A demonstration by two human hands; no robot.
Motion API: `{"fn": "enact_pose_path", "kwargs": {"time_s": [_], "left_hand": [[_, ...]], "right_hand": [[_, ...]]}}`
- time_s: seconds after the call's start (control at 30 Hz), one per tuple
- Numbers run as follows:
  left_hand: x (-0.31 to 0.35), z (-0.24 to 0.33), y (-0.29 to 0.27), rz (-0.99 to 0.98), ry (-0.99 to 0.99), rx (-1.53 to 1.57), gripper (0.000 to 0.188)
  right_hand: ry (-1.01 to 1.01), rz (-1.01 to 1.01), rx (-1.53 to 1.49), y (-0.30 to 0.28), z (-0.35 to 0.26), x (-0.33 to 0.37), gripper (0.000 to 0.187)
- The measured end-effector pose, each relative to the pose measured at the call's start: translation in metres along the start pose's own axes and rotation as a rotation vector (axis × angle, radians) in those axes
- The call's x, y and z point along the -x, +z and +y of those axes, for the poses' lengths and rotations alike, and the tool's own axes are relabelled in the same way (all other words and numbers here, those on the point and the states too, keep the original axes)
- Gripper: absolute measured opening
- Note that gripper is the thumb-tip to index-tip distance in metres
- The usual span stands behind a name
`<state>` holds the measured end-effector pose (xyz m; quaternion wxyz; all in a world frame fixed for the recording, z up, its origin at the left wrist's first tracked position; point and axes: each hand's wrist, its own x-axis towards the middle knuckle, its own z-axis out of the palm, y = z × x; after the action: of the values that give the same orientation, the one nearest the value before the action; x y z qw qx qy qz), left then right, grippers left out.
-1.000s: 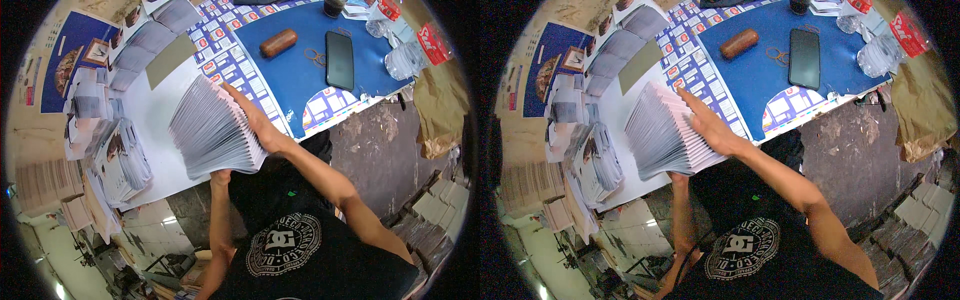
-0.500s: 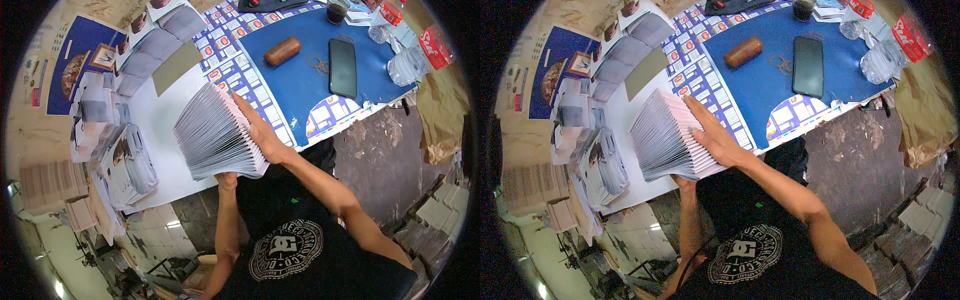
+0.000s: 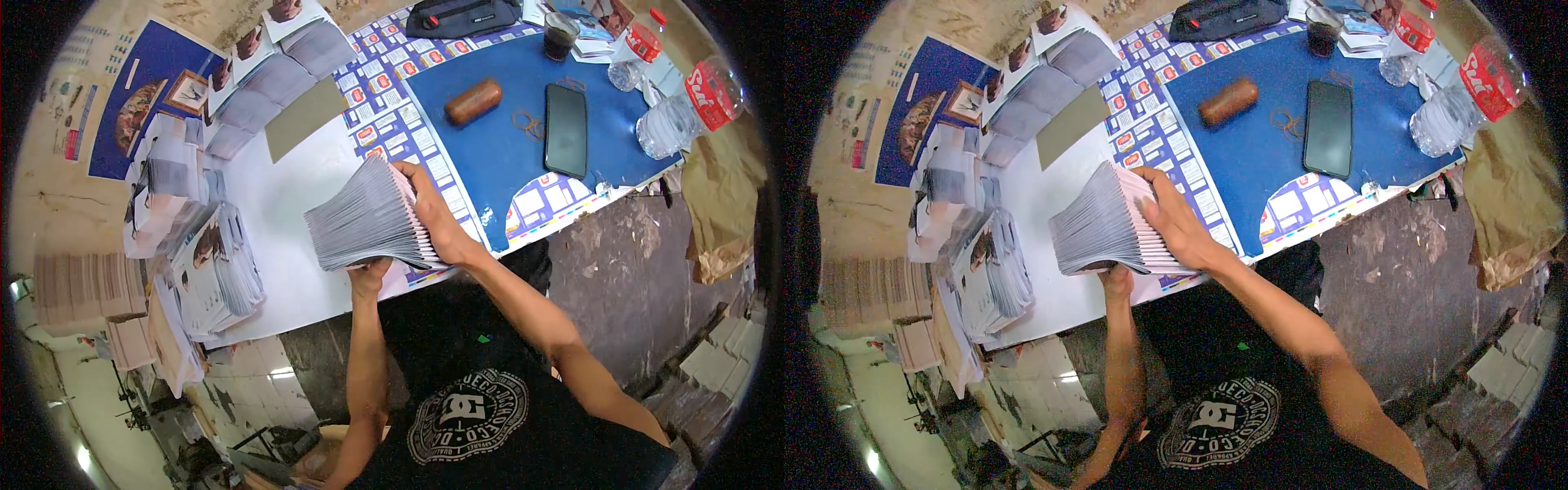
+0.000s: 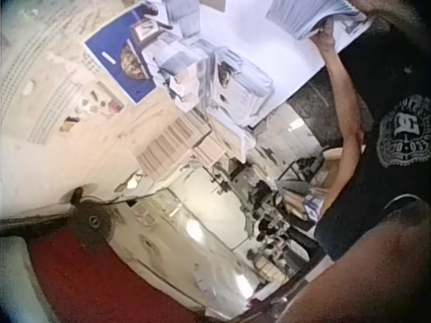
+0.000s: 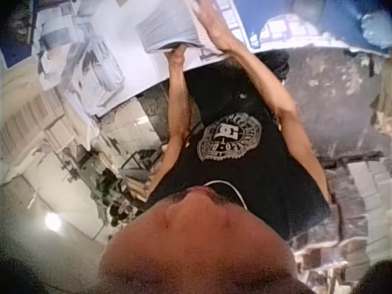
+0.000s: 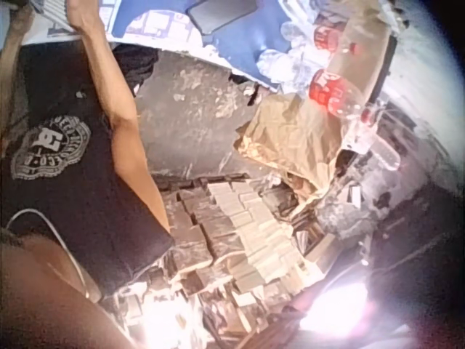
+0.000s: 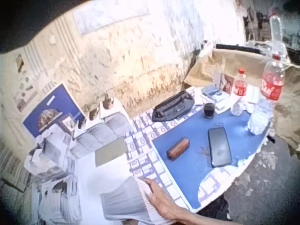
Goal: The person takes a printed brochure from a stack, folds it in half by hand, and uses a small wooden tool to flatten the crease. They repeat this process with multiple brochures and place the finished items into a larger stack on the worktable.
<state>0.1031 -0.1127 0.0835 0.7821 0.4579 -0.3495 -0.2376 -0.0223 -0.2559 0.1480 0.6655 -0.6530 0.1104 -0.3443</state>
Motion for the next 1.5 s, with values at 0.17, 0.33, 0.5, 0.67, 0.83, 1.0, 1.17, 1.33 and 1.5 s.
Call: {"fn": "enact_pose_path", "kwargs": {"time_s": [0.17, 0.33, 0.5, 0.67, 0.83, 1.0, 1.17, 1.33, 1.5], "left_hand": [[0.018, -0.013, -0.047, -0.062, -0.092, -0.403, 0.086], [0.029, 0.007, -0.001, -0.006, -0.113, -0.297, 0.067], [0.036, 0.001, 0.021, 0.09, 0.109, -0.027, 0.085], [0.036, -0.003, 0.001, -0.035, 0.052, -0.497, 0.095], [0.006, 0.011, 0.03, 0.195, -0.095, -0.114, 0.099], [0.005, 0.002, 0.004, 0.093, -0.176, -0.193, 0.098], [0.002, -0.02, -0.045, 0.181, 0.037, 0.151, 0.083], [0.035, -0.039, -0.12, 0.06, -0.084, 0.125, 0.073], [0.051, 0.007, -0.022, 0.118, -0.177, 0.177, 0.052]], "right_hand": [[-0.056, -0.1, 0.025, -0.003, -0.005, 0.007, 0.087], [-0.054, -0.061, 0.05, -0.008, -0.008, 0.021, 0.093], [-0.089, 0.046, 0.034, 0.01, -0.001, 0.025, 0.097], [-0.046, 0.031, 0.021, 0.005, -0.003, 0.025, 0.106], [-0.106, -0.15, 0.162, -0.018, -0.01, 0.023, 0.129], [-0.091, -0.003, 0.174, -0.007, -0.008, 0.019, 0.084], [0.182, 0.01, -0.008, 0.012, -0.019, 0.01, 0.09], [-0.138, -0.212, 0.203, 0.011, -0.013, 0.009, 0.123], [-0.161, -0.149, 0.287, -0.001, -0.007, 0.031, 0.129]]}}
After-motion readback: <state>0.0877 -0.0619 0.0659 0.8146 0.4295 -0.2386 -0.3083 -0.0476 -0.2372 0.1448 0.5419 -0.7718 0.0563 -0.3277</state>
